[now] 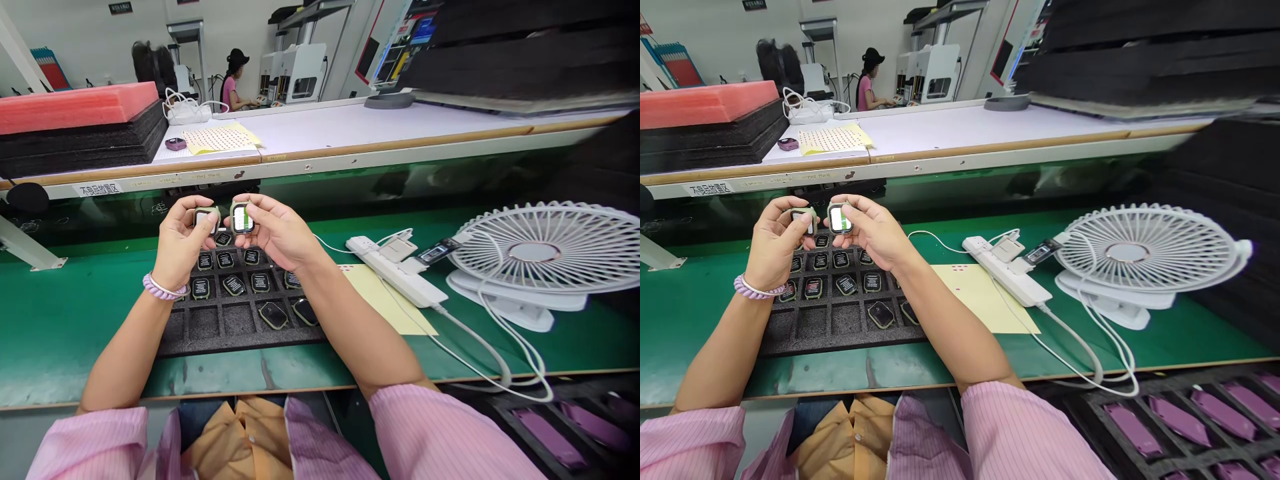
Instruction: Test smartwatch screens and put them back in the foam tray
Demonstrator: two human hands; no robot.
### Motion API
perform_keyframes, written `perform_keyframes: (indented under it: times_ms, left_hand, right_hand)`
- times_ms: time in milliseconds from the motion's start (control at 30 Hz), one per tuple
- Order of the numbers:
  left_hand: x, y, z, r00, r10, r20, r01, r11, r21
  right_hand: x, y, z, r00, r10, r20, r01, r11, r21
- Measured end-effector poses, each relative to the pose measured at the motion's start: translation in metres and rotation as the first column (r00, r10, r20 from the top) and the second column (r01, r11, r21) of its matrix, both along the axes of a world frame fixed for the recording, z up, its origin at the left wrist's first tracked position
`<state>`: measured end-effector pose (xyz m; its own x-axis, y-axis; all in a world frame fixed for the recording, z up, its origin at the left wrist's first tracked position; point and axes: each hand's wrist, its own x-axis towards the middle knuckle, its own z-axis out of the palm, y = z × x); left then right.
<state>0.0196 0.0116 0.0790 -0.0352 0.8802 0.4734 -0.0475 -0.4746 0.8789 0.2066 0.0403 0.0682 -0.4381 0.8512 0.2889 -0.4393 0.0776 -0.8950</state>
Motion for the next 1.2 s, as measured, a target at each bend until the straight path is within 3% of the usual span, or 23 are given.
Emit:
perform_keyframes:
  times_ms: [367,633,867,1200]
  left_hand:
    - [-0.003,0.000,-0.002,0.999,-0.014,-0.043,0.015,0.999,0.029]
    - [-0.010,0.013,-0.017,0.992,-0.042,-0.115,0.059,0.986,0.153]
    - [-0.010,0.014,-0.019,0.986,-0.107,-0.124,0.126,0.980,0.154]
    - [-0.006,0.010,-0.015,0.992,-0.091,-0.083,0.101,0.987,0.124]
  right_hand:
    - [0.001,-0.001,-0.001,1.000,0.006,0.021,-0.007,0.999,0.033]
    - [0.001,-0.001,-0.001,0.999,0.033,0.025,-0.034,0.999,0.038]
    - [0.000,0.001,-0.002,1.000,-0.009,0.022,0.008,0.999,0.042]
    - [-0.001,0.002,-0.002,1.000,-0.028,0.002,0.028,0.999,-0.018]
